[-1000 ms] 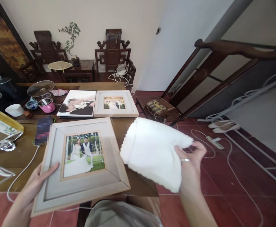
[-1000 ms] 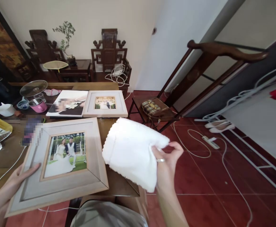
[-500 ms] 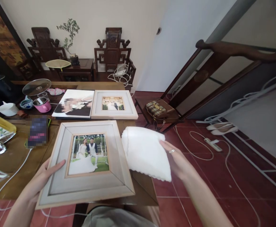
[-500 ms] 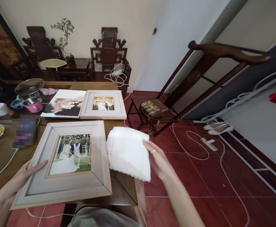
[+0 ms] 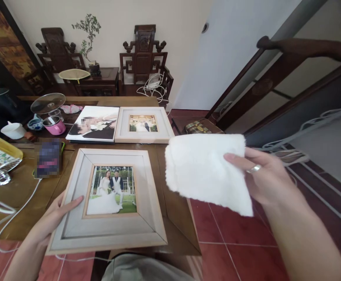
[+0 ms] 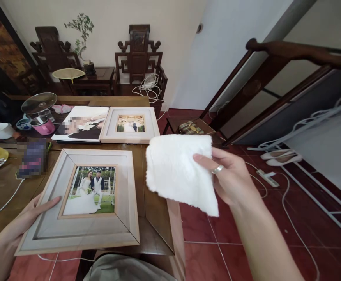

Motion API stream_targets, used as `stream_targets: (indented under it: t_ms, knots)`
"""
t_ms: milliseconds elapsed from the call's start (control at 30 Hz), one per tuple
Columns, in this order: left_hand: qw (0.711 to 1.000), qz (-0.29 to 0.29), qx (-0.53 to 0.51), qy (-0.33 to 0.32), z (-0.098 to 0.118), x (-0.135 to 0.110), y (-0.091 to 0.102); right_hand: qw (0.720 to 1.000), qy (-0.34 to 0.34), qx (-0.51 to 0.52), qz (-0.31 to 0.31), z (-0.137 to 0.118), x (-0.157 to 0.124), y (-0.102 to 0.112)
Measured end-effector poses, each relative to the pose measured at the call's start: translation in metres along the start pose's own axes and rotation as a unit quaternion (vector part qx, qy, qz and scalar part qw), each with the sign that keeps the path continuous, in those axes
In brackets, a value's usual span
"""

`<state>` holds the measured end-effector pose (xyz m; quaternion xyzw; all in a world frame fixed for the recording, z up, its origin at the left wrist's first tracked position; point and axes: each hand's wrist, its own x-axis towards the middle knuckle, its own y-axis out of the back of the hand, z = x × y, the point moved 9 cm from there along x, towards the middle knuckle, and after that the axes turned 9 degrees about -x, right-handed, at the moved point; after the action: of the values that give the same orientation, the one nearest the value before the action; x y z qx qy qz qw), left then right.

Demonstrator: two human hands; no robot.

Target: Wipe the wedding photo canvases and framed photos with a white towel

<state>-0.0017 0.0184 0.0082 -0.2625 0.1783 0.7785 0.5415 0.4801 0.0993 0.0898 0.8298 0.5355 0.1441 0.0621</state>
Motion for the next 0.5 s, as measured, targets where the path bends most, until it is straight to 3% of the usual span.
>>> stream_targets:
  t_ms: [100, 200, 267, 333, 400, 500]
  knots:
    - [1.0, -0.027, 0.002, 0.014, -0.003, 0.001, -0.008, 0.999, -0.023, 0.004, -0.035, -0.015, -0.005, -0.001]
    - [0.999, -0.043, 0.015, 0.013, -0.006, 0.005, -0.016, 0.991, 0.101, -0.081, 0.016, -0.05, -0.015, 0.006]
    - [0.999, -0.039, 0.032, -0.002, -0.006, 0.009, -0.021, 0.952, 0.218, -0.198, 0.085, -0.074, -0.029, 0.005]
    - [0.997, -0.046, 0.06, -0.021, -0.005, 0.012, -0.027, 0.893, 0.327, -0.292, 0.1, -0.086, -0.047, -0.016]
    - [0.991, -0.07, 0.102, -0.046, 0.0, 0.015, -0.036, 0.857, 0.404, -0.319, 0.035, -0.081, -0.062, -0.051]
    - [0.968, -0.083, 0.196, -0.13, 0.015, 0.017, -0.045, 0.831, 0.438, -0.317, -0.129, -0.053, -0.08, -0.11]
